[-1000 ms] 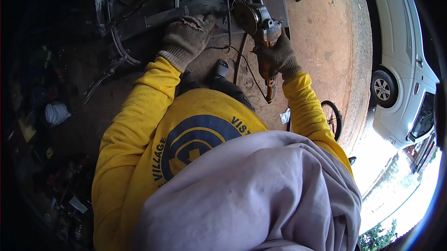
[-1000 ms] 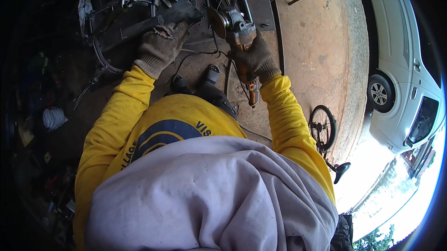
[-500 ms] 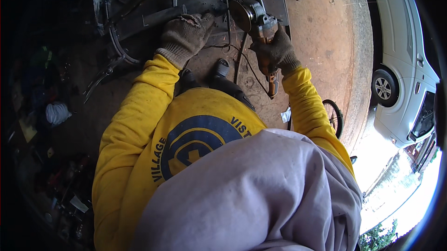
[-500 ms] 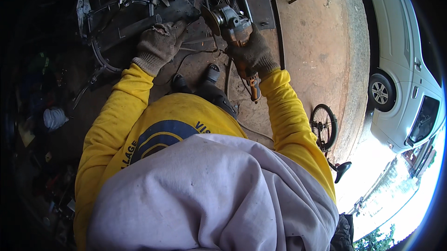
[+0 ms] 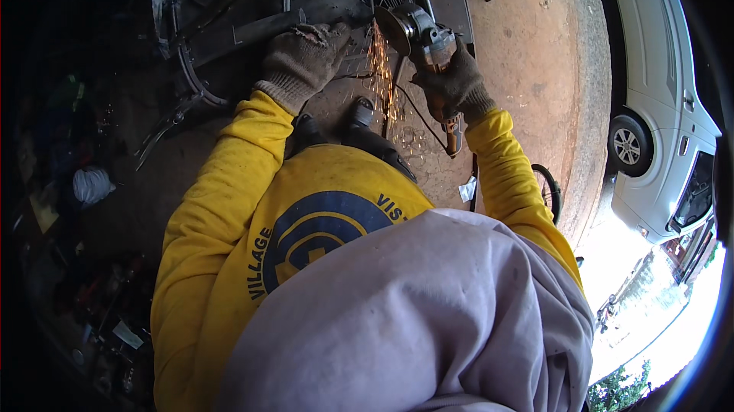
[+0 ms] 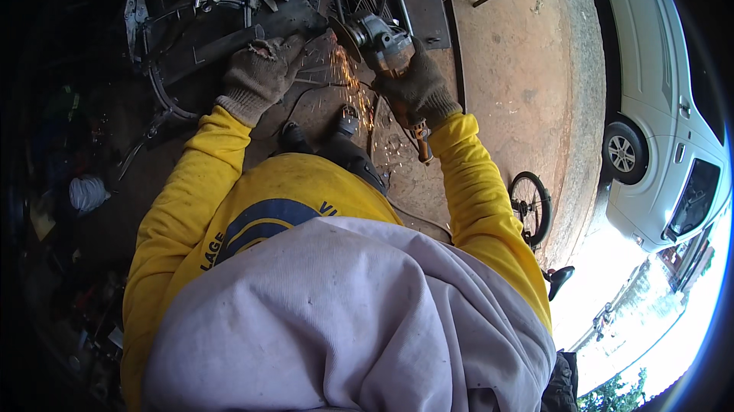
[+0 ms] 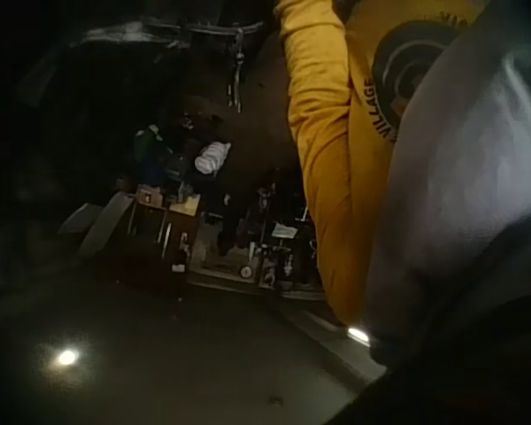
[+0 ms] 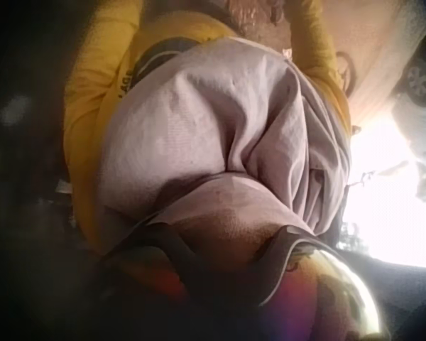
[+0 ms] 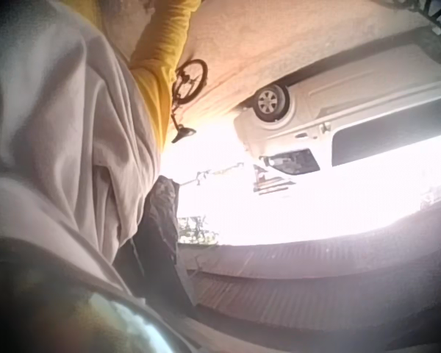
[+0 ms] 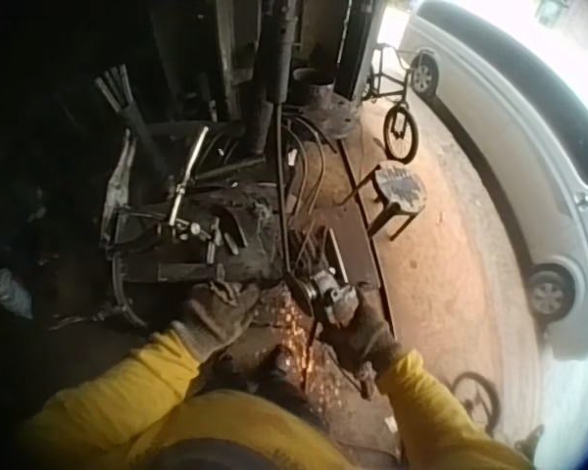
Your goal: The person uses an angle grinder to smooth the edges of a metal frame, then secures metal components together using locking pliers and performs arc welding with a welding rod.
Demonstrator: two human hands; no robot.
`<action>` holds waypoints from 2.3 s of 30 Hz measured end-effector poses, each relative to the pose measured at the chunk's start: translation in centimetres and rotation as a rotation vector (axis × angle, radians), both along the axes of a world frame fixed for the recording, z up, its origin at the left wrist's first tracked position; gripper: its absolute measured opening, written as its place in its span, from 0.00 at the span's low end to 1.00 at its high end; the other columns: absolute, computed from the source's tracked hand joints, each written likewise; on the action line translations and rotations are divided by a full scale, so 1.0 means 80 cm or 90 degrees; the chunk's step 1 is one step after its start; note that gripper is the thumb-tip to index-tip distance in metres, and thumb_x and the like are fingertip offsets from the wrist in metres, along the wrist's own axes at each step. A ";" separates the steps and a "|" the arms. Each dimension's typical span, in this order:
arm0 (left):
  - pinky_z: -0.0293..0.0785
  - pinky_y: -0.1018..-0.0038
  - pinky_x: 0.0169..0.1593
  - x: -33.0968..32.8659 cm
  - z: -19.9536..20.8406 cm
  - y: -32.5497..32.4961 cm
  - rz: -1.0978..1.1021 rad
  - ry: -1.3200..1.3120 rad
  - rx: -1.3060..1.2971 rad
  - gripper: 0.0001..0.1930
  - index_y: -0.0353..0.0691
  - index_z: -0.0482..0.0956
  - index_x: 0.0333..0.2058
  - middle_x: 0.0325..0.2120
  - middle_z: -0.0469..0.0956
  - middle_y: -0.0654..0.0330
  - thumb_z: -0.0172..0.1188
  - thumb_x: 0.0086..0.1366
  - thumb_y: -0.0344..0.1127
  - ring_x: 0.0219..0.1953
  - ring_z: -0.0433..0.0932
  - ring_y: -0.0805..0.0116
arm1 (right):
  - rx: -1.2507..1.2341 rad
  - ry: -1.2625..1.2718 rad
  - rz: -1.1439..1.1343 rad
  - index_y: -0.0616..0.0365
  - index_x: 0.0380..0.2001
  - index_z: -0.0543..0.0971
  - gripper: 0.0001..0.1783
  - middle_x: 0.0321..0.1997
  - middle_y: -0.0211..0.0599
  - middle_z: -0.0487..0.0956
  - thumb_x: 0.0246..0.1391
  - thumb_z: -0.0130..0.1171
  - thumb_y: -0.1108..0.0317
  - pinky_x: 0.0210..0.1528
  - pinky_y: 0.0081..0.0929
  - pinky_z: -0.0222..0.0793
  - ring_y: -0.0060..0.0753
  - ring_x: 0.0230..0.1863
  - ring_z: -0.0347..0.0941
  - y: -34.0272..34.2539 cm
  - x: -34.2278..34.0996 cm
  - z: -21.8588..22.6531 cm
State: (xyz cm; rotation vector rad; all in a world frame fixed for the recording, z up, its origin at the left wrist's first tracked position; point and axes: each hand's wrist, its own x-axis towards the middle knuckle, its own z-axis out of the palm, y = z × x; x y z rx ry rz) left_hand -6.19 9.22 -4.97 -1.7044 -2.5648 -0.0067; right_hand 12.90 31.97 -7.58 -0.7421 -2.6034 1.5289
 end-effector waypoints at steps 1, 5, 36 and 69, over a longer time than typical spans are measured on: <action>0.79 0.64 0.29 0.000 -0.001 -0.001 -0.003 0.010 0.005 0.14 0.51 0.78 0.48 0.28 0.81 0.60 0.55 0.70 0.49 0.30 0.83 0.58 | 0.006 -0.007 -0.003 0.61 0.58 0.69 0.47 0.52 0.44 0.80 0.35 0.82 0.58 0.57 0.38 0.72 0.42 0.53 0.77 0.000 0.001 0.000; 0.79 0.63 0.28 -0.001 -0.006 -0.004 -0.018 0.028 0.027 0.15 0.52 0.78 0.49 0.28 0.82 0.59 0.55 0.70 0.49 0.29 0.83 0.58 | 0.002 0.034 0.005 0.60 0.58 0.69 0.47 0.52 0.44 0.80 0.36 0.82 0.58 0.57 0.38 0.72 0.40 0.53 0.77 -0.002 0.002 -0.001; 0.79 0.64 0.29 -0.002 -0.007 -0.004 -0.022 0.013 0.050 0.17 0.51 0.79 0.51 0.29 0.82 0.59 0.56 0.69 0.48 0.29 0.83 0.57 | -0.017 0.023 0.011 0.62 0.60 0.67 0.47 0.54 0.50 0.79 0.38 0.79 0.56 0.60 0.40 0.71 0.48 0.57 0.77 0.004 -0.009 0.003; 0.79 0.64 0.30 0.000 -0.002 -0.002 -0.023 -0.013 0.073 0.12 0.48 0.80 0.44 0.29 0.83 0.58 0.56 0.69 0.46 0.30 0.83 0.57 | -0.024 -0.005 0.003 0.61 0.61 0.67 0.49 0.56 0.43 0.78 0.36 0.83 0.63 0.61 0.37 0.69 0.38 0.56 0.74 0.003 0.002 -0.010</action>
